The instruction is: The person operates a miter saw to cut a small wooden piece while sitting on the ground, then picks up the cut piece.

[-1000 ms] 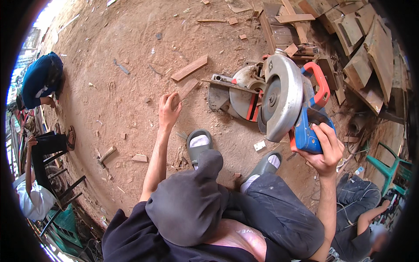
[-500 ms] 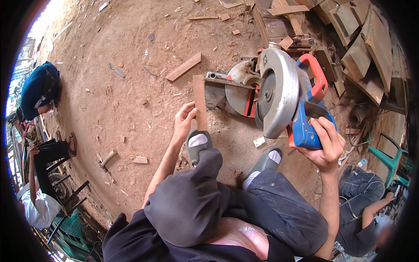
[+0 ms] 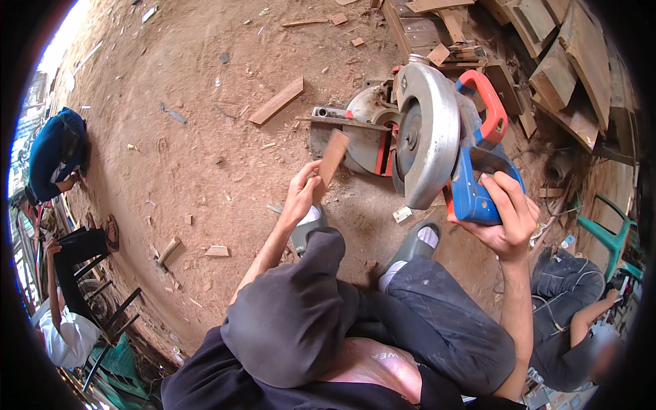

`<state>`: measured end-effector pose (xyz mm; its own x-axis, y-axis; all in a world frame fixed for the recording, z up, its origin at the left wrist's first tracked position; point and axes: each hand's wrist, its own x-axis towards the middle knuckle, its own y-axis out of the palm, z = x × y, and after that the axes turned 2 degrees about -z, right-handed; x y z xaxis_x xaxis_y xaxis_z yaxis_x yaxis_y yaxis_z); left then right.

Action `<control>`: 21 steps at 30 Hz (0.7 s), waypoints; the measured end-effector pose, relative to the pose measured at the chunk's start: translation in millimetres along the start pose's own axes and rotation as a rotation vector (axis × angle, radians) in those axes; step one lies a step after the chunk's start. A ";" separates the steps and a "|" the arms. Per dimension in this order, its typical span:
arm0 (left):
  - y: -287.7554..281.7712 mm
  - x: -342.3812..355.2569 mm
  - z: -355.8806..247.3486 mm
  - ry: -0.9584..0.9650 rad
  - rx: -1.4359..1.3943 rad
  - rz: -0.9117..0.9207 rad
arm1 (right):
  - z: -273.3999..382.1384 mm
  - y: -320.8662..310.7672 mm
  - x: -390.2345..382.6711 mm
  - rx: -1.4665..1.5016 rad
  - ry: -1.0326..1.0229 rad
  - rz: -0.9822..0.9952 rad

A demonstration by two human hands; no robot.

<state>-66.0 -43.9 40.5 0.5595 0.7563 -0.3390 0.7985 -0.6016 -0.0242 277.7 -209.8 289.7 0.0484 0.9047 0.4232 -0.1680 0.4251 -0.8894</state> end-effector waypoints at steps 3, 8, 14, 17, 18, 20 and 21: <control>-5.4 8.1 -18.9 0.213 0.587 0.106 | -0.4 1.1 -0.9 0.000 0.000 0.004; 13.3 38.6 -27.8 0.496 0.937 0.114 | 0.1 -1.3 -0.7 -0.020 -0.012 0.008; 30.5 76.9 -21.7 0.763 1.059 0.093 | 12.8 -10.0 20.1 -0.019 0.123 0.176; 34.9 82.5 -22.5 0.814 1.033 0.097 | 15.0 -10.4 28.4 -0.085 0.155 0.293; 34.6 86.2 -17.6 0.825 0.967 0.098 | 15.7 -11.3 28.7 -0.103 0.157 0.339; 37.5 91.6 -13.7 0.828 0.881 0.099 | 13.8 -15.0 29.4 -0.106 0.182 0.448; 38.2 93.3 -11.8 0.820 0.863 0.097 | 11.5 -17.9 30.5 -0.089 0.203 0.511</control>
<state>19.3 6.6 19.1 0.8346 0.4487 0.3196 0.5079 -0.4020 -0.7618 270.8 -190.1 320.5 0.1732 0.9798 -0.1000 -0.1364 -0.0767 -0.9877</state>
